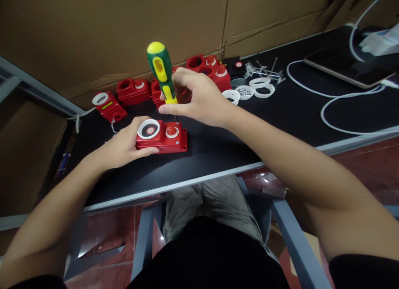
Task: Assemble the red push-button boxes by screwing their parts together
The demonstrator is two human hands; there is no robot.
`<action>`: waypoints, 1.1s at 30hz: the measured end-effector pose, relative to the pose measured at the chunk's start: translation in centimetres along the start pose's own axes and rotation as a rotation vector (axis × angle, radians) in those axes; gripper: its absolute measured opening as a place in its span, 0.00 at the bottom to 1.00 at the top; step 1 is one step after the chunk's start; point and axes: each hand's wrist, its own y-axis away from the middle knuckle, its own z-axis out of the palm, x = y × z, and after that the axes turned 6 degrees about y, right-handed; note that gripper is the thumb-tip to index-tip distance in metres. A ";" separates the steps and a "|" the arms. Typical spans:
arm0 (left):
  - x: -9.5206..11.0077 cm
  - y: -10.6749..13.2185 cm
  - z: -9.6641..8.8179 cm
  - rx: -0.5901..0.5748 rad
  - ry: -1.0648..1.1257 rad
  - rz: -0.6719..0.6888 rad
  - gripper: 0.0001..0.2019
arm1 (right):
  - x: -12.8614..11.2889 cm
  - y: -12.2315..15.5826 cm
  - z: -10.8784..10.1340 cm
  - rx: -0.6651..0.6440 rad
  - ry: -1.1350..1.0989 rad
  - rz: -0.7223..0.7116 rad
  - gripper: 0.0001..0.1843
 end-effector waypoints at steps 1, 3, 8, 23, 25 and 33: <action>0.0 0.0 0.0 0.000 0.001 0.001 0.58 | -0.1 0.0 0.0 0.006 -0.003 0.001 0.27; 0.0 0.0 0.0 0.001 0.001 0.002 0.58 | -0.2 0.0 -0.1 0.014 -0.005 0.008 0.28; 0.1 0.0 0.1 0.002 -0.005 0.003 0.57 | 0.2 -0.3 -0.4 -0.007 0.002 0.012 0.28; 0.1 0.0 -0.1 -0.006 -0.019 -0.020 0.60 | -0.6 0.0 -0.4 -0.053 -0.106 -0.009 0.25; 0.2 0.0 -0.1 -0.004 -0.020 -0.021 0.59 | -0.5 0.0 -0.4 -0.052 -0.084 0.007 0.24; 0.3 0.0 -0.2 0.006 -0.015 -0.010 0.57 | -0.7 -0.2 -0.3 -0.046 -0.061 0.021 0.30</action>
